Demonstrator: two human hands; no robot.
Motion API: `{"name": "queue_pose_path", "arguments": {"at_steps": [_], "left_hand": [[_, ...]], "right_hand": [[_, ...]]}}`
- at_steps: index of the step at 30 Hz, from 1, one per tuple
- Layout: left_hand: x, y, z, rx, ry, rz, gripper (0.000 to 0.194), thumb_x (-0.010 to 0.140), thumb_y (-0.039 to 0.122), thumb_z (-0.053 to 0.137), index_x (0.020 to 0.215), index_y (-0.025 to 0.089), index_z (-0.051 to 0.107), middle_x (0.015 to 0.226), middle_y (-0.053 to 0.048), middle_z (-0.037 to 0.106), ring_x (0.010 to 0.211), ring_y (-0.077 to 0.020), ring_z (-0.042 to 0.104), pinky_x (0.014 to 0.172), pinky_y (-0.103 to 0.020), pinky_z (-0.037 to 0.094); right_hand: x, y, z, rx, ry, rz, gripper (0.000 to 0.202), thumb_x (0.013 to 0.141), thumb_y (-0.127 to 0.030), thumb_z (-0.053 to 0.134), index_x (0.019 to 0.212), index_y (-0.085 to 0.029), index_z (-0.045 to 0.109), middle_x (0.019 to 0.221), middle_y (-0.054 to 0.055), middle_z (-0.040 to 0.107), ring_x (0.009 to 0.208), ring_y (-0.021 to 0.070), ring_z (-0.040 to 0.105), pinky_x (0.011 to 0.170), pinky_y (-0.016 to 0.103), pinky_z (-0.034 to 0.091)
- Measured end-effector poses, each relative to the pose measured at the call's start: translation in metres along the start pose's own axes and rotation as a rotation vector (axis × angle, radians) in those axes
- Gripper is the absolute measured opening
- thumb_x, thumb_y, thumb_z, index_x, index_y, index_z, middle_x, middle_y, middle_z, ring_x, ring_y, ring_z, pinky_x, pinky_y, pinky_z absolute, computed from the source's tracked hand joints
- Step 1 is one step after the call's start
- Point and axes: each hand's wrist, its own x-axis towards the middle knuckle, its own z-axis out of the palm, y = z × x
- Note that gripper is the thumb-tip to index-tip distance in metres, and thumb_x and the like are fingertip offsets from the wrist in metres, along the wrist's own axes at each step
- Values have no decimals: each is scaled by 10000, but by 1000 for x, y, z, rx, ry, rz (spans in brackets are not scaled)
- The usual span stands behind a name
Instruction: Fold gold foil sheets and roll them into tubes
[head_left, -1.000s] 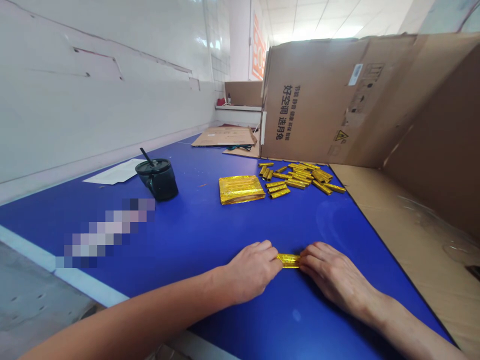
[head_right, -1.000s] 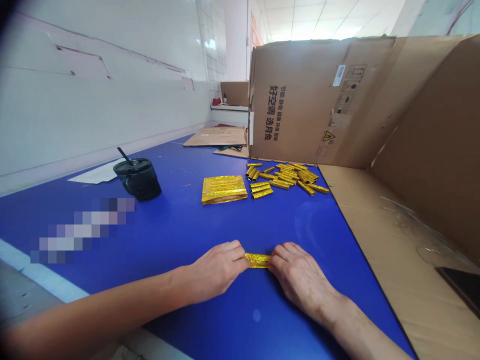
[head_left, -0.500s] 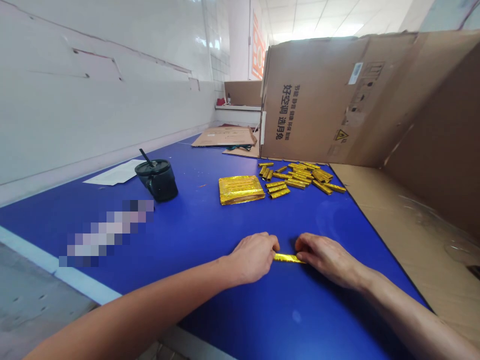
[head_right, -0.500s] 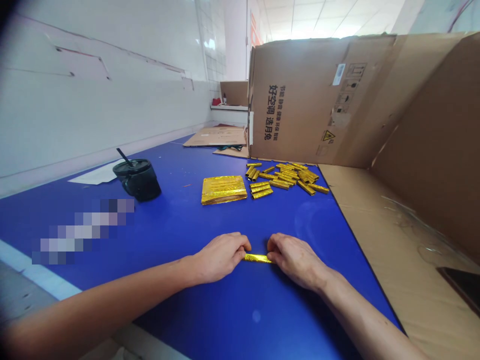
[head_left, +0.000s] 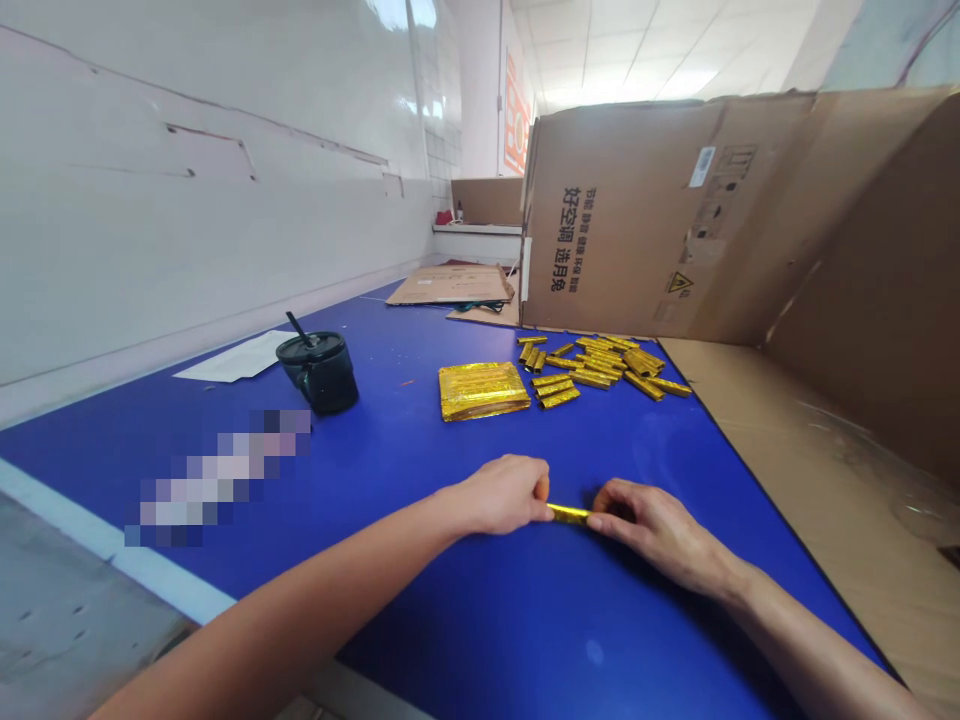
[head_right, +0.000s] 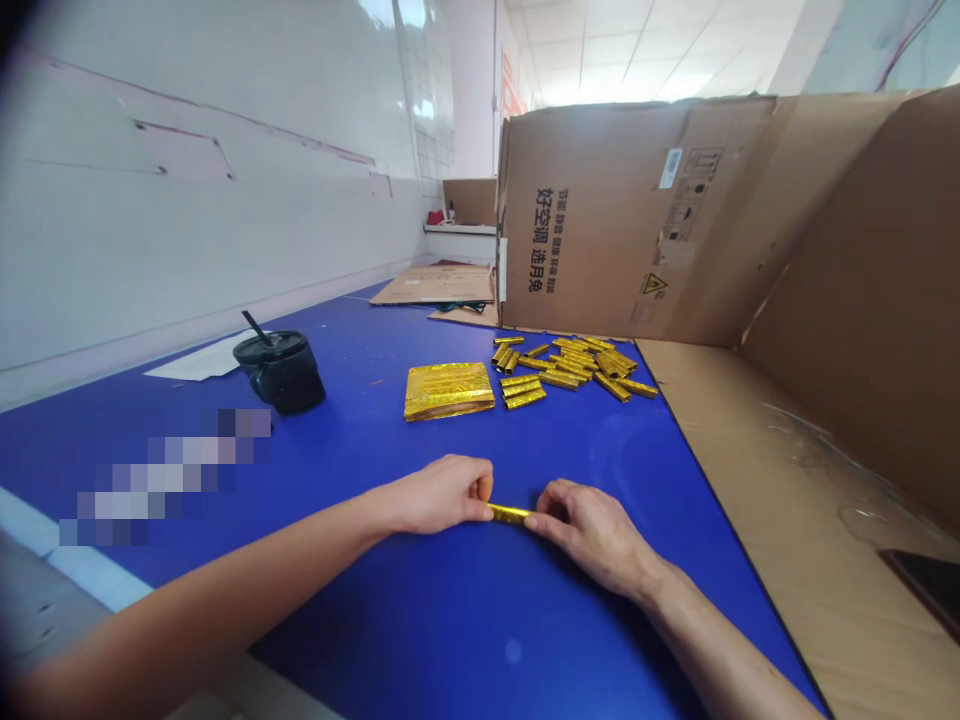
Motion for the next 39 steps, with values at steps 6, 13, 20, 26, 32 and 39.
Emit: {"name": "queue_pose_path", "arguments": {"at_steps": [6,13,20,26,32,39], "left_hand": [[22,6,-18,-264,146,111,72,672,164,579,712,148,521,665,29,521,627,-97,482,578,-199,380],[27,10,3,-1116,338,85,263,614,182,641,847,114,540,707,9,517,645,-86,497,645,-232,402],[20,21,23,-1245,123,-28,223,542,227,706,695,104,599,637,5,557,606,-94,498,640,-235,383],[18,22,25,-1242,150,-20,207,542,248,708,626,111,576,593,18,541,559,-85,473,590,-216,369],[16,21,23,-1262,153,10,216,560,254,706,640,111,566,590,18,532,556,-81,470,571,-211,375],[18,16,18,-1233,265,-25,257,596,337,682,613,114,555,581,5,548,531,-85,482,543,-214,380]], "right_hand": [[-2,-2,5,346,-25,78,361,801,-489,400,601,-188,389,542,-64,319,488,81,273,428,202,236],[2,-6,16,634,37,132,380,770,-513,432,591,-178,406,485,-76,310,437,65,228,399,208,185],[0,-11,29,598,239,57,394,783,-493,429,546,-183,373,517,-61,287,471,75,237,414,210,216],[-1,-14,31,608,174,76,372,797,-483,415,594,-172,439,531,-54,332,472,75,265,411,201,240],[-2,-16,33,600,145,90,405,799,-516,377,566,-184,381,519,-57,288,466,78,231,406,208,215],[-4,-16,32,441,224,33,418,808,-490,371,524,-197,278,538,-51,246,496,91,231,441,219,236]]}}
